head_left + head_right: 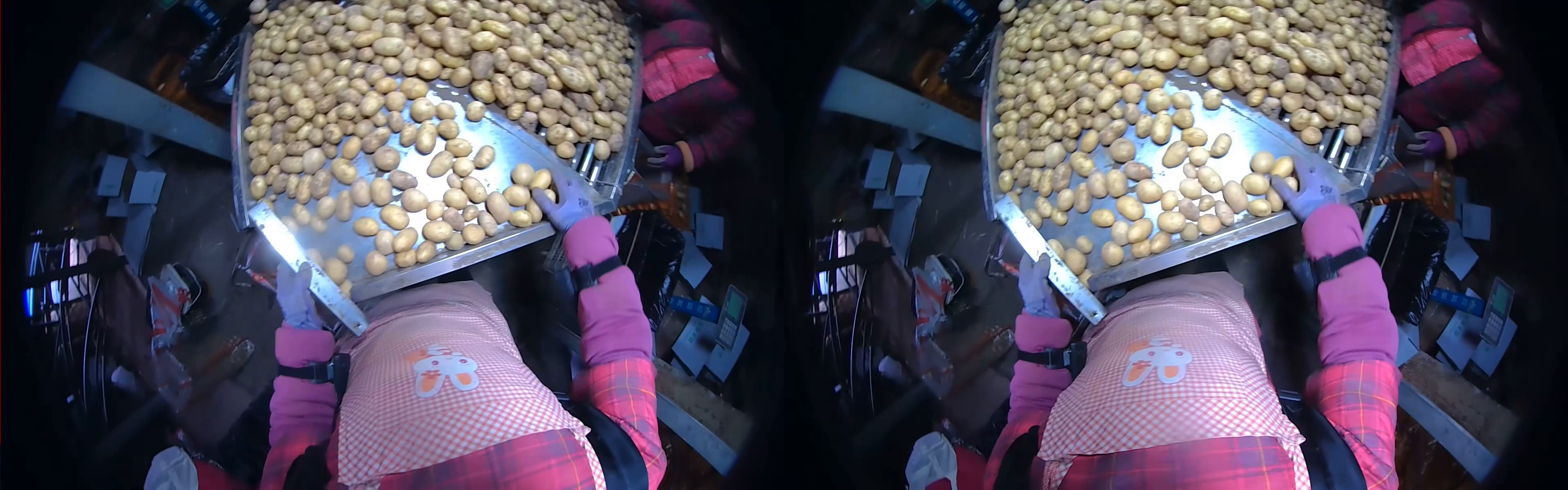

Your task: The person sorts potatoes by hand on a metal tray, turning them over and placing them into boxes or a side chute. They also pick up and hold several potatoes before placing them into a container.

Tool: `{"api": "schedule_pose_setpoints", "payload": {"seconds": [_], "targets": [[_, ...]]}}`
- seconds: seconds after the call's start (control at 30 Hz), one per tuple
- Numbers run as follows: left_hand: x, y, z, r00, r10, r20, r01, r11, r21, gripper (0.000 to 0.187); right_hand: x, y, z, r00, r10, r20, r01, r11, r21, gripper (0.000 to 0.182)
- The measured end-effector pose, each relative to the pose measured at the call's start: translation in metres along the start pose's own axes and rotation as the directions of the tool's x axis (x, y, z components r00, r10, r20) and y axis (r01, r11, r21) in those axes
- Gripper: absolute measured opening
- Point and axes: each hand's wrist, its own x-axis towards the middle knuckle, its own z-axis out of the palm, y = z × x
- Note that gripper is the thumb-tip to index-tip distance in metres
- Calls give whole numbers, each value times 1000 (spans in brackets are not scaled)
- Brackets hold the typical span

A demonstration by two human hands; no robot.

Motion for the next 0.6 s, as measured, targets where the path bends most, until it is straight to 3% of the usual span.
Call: {"api": "schedule_pose_setpoints", "payload": {"seconds": [0.07,0.1,0.2,0.4,0.43,0.47,0.53,0.57,0.6], "targets": [[-7,4,10,998,23,-58,-26,998,-52,34,-14,-35,16,992,126,31,-126,992,-18,74],[-5,1,5,998,12,-55,-14,999,-36,34,-17,-50,21,991,46,128,-60,992,108,78],[-1,-13,-7,998,5,-57,-8,998,-59,36,-28,-83,50,996,-55,64,45,987,156,84],[-16,1,-12,996,9,-89,-21,990,-143,44,-42,-157,60,903,-260,342,206,961,185,93],[-17,0,-15,995,6,-104,-20,990,-136,43,-44,-165,71,909,-295,295,237,947,216,94],[-18,-3,-20,993,1,-120,-16,992,-126,43,-46,-175,84,913,-360,194,292,906,306,90],[-18,-11,-31,991,27,-132,-43,992,-120,44,-47,-197,96,886,-375,272,301,912,278,82],[-21,-8,-33,991,5,-137,-22,992,-126,45,-49,-217,85,837,-358,414,266,927,265,77],[-23,-5,-35,989,-13,-144,-6,991,-133,45,-53,-227,95,854,-366,369,285,924,256,75]]}}
